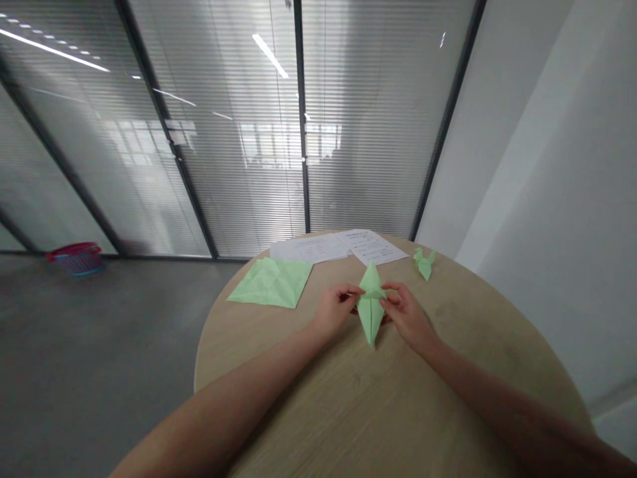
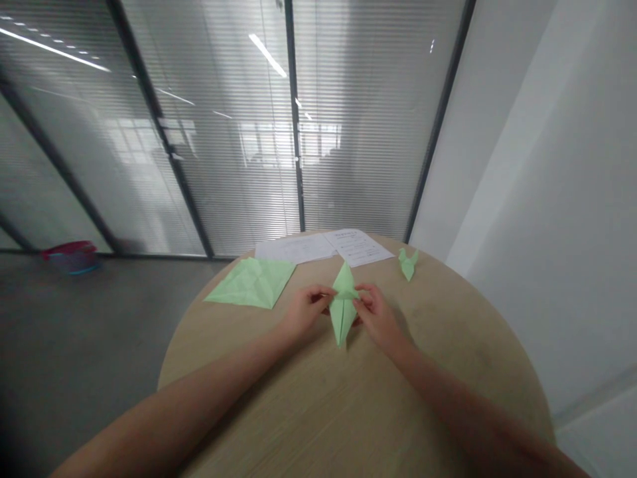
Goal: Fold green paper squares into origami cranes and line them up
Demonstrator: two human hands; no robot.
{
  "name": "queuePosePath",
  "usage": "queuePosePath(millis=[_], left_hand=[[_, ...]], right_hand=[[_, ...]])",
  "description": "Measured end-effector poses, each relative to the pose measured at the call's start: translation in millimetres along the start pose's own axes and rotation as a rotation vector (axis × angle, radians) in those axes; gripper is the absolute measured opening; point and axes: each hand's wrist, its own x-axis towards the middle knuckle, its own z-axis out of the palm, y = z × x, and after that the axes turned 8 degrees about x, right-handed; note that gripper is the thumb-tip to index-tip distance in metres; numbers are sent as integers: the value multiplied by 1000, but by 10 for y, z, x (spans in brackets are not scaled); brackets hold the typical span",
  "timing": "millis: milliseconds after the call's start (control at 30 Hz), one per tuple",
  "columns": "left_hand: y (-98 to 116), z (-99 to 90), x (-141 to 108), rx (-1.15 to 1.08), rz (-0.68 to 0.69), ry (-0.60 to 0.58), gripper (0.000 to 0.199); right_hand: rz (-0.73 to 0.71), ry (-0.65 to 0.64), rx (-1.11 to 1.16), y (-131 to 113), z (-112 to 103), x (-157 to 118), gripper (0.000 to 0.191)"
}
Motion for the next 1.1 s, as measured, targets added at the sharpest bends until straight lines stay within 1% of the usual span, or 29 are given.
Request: queuePosePath(millis=[67,133,233,333,400,500,600,700,800,900,967,1100], left_hand=[[-13,6,2,-23,-20,-19,15],[-4,6,-7,-52,-45,-55,14],[36,2,-36,-111,-102,-119,14],[62,2,-61,-151,-159,-185,22],[55,3,-62,-134,-175,-214,26],[18,0,-44,-70,-181,-203,27],[-16,-5,-24,-31,-182,-188,29],[-28,-5,-20,-11,-180,-172,34],[-34,-1,-30,-1,-176,-184,39],[-45,1,-40,10,-166,-191,39],[-47,3,-44,12,-156,-190,37],[-8,3,-48,-31,-156,-185,35]], right_hand=[[-32,23,-43,17,-10,-3,28],[-55,33,-95,21,-27,-3,21],[-55,32,-134,9,-49,-4,18],[-33,17,-139,-10,-47,-11,17],[-17,-2,-138,-24,-34,-22,16],[23,-30,-121,-56,-11,-51,14],[56,-44,-71,-93,6,-81,18],[49,-46,-54,-109,15,-92,23],[36,-67,-57,-87,24,-79,29],[40,-88,-36,-43,28,-57,36],[57,-81,-28,-16,23,-43,37],[93,-5,-45,5,-6,-19,33]])
